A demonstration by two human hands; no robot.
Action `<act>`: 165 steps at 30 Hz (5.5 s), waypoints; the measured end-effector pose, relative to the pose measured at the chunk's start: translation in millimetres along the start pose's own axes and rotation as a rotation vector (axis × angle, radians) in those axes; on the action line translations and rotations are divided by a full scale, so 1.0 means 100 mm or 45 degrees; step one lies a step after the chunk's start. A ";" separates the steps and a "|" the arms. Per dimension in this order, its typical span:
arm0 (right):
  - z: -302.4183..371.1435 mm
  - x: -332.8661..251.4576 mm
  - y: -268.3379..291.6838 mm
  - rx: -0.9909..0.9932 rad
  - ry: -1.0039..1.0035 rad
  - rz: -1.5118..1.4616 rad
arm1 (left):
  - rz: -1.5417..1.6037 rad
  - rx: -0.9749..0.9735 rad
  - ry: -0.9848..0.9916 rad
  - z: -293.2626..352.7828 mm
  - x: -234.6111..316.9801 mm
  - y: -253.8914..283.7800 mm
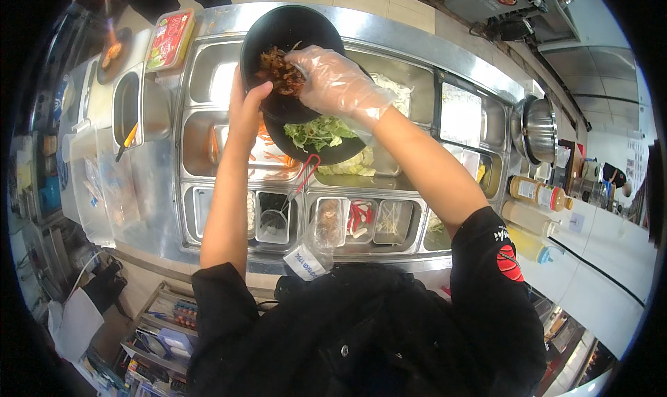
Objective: The person assembles a salad by placing cooked meat and shredded lettuce into a black bowl, then sprinkles a yellow crumbly topping. They wash a knife, unwrap and slice a white cylindrical food item, and unwrap a pink cylindrical food item on a cutting board.
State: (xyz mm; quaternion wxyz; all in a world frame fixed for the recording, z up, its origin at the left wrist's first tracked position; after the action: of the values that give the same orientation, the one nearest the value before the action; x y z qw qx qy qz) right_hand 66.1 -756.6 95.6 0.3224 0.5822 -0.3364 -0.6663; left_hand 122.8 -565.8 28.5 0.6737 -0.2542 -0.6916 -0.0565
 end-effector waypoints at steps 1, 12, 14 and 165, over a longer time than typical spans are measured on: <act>0.02 0.04 -0.02 -0.003 0.028 0.003 | -0.059 0.018 -0.009 -0.03 0.00 0.03; 0.31 0.32 -0.14 0.076 0.103 0.008 | -0.240 -0.056 -0.093 -0.19 0.04 0.19; 0.39 0.36 -0.19 0.138 0.149 -0.003 | -0.230 -0.038 -0.085 -0.19 0.04 0.22; 0.32 0.18 0.40 0.239 0.316 -0.510 | 0.306 0.376 0.367 0.22 0.18 0.85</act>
State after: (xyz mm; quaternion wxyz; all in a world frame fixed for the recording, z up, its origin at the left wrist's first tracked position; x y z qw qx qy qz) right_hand 34.3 -791.8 121.8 0.1671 0.7421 -0.2325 -0.6061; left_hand 140.0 -478.4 21.1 0.7972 -0.2227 -0.5539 0.0903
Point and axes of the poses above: each hand's wrist, its own z-axis away from the middle knuckle, its own y-axis out of the back of the hand, x = y × z, the point moved 1 cm from there along -z, towards the middle knuckle, and after that the axes turned 7 degrees about -y, right-handed, at the moved point
